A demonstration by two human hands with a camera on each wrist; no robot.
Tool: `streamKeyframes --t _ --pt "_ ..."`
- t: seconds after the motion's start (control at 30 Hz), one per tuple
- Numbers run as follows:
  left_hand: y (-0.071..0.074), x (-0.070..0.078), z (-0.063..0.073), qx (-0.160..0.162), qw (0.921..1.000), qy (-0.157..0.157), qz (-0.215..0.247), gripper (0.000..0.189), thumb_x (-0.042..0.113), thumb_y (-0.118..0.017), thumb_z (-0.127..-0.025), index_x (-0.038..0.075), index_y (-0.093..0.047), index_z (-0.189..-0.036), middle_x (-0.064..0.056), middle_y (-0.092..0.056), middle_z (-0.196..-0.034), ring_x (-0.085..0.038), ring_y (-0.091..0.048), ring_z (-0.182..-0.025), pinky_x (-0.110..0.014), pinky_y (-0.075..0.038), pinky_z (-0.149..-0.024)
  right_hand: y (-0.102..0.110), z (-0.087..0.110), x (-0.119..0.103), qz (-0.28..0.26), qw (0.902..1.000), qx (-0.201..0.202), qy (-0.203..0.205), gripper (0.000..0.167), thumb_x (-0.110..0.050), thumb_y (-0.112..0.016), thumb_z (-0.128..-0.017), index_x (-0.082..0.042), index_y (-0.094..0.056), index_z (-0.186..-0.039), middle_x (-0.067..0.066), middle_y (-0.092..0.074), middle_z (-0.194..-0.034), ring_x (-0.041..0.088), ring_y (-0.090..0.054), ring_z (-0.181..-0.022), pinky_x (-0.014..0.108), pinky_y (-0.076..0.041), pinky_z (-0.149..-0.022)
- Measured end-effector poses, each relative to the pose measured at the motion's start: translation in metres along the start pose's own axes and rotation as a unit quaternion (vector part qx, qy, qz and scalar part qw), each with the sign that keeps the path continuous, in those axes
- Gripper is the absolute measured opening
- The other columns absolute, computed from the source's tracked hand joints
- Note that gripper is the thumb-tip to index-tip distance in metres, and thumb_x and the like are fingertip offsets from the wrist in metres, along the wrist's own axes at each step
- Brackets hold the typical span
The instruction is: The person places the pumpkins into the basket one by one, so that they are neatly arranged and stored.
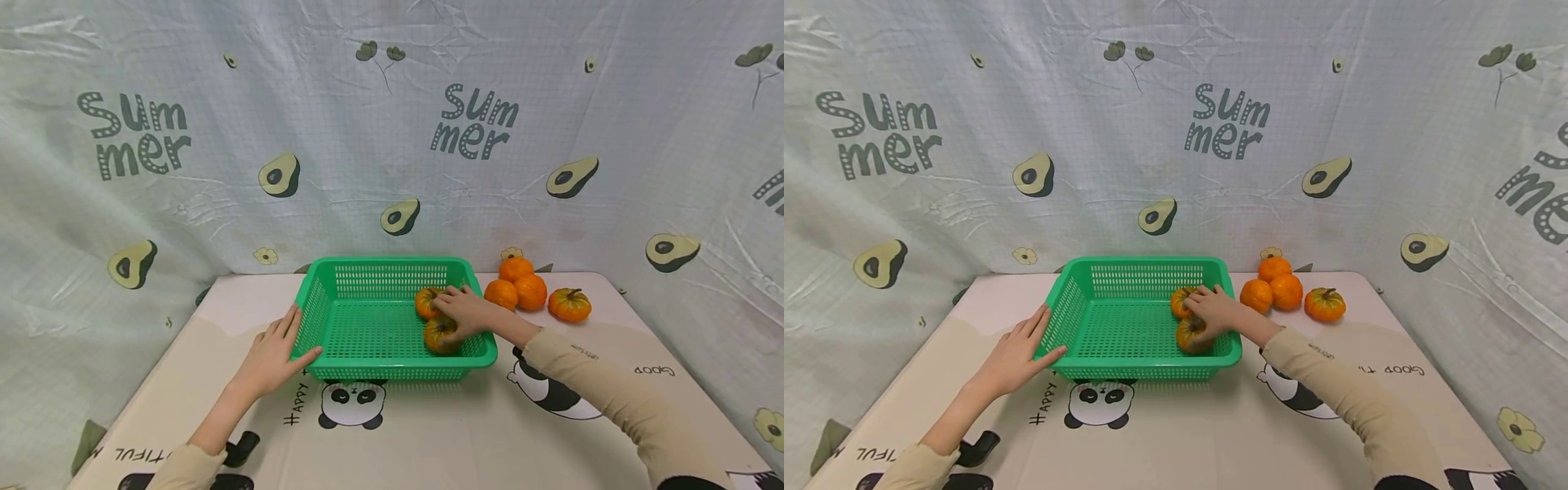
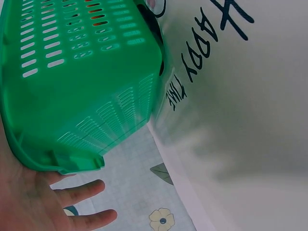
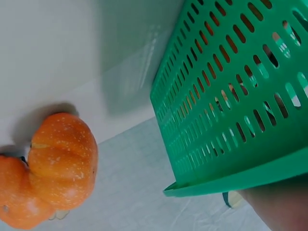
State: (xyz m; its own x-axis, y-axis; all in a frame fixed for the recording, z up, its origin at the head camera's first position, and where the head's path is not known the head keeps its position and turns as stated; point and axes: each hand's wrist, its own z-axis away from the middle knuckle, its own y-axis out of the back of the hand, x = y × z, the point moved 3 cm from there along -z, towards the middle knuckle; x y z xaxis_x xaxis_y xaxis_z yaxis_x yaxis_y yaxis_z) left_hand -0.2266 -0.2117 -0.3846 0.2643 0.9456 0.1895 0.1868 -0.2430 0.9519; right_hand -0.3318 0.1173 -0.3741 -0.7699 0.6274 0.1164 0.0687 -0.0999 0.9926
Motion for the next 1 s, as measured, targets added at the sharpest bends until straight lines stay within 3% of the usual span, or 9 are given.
streamKeyframes --t 0.27,0.6,0.87,1.0 --pt "0.001 0.000 0.000 0.002 1.0000 -0.001 0.000 0.084 0.055 -0.045 -0.085 -0.004 -0.022 -0.140 -0.020 -0.020 -0.147 -0.041 -0.031 -0.127 -0.059 -0.033 -0.089 0.005 0.008 0.003 -0.034 0.9960 0.082 -0.002 0.048 -0.045 -0.059 -0.081 -0.012 -0.053 -0.114 0.002 -0.056 -0.110 0.019 -0.041 -0.094 0.040 -0.034 -0.079" --pt "0.000 0.000 0.001 0.003 1.0000 -0.002 0.000 0.083 0.054 -0.045 -0.085 -0.005 -0.021 -0.140 -0.021 -0.021 -0.146 -0.041 -0.031 -0.126 -0.059 -0.034 -0.088 0.012 0.022 0.001 -0.051 0.9861 0.158 -0.004 0.039 -0.040 -0.061 -0.081 -0.013 -0.057 -0.109 0.002 -0.059 -0.103 0.018 -0.043 -0.092 0.037 -0.035 -0.076" --pt "-0.001 0.000 0.001 0.008 1.0000 -0.003 0.001 0.083 0.054 -0.045 -0.086 -0.005 -0.022 -0.140 -0.021 -0.021 -0.146 -0.041 -0.031 -0.126 -0.059 -0.034 -0.088 0.011 0.038 -0.001 -0.087 0.9746 0.200 -0.050 0.031 -0.035 -0.061 -0.083 -0.012 -0.060 -0.104 0.004 -0.061 -0.102 0.020 -0.046 -0.097 0.043 -0.040 -0.082" --pt "-0.001 0.000 0.001 0.007 1.0000 -0.001 0.001 0.083 0.054 -0.045 -0.086 -0.005 -0.022 -0.140 -0.021 -0.020 -0.146 -0.041 -0.031 -0.126 -0.059 -0.034 -0.088 0.009 0.046 -0.003 -0.093 0.9674 0.229 -0.053 0.024 -0.030 -0.062 -0.083 -0.015 -0.060 -0.101 0.005 -0.060 -0.102 0.020 -0.049 -0.098 0.042 -0.042 -0.081"
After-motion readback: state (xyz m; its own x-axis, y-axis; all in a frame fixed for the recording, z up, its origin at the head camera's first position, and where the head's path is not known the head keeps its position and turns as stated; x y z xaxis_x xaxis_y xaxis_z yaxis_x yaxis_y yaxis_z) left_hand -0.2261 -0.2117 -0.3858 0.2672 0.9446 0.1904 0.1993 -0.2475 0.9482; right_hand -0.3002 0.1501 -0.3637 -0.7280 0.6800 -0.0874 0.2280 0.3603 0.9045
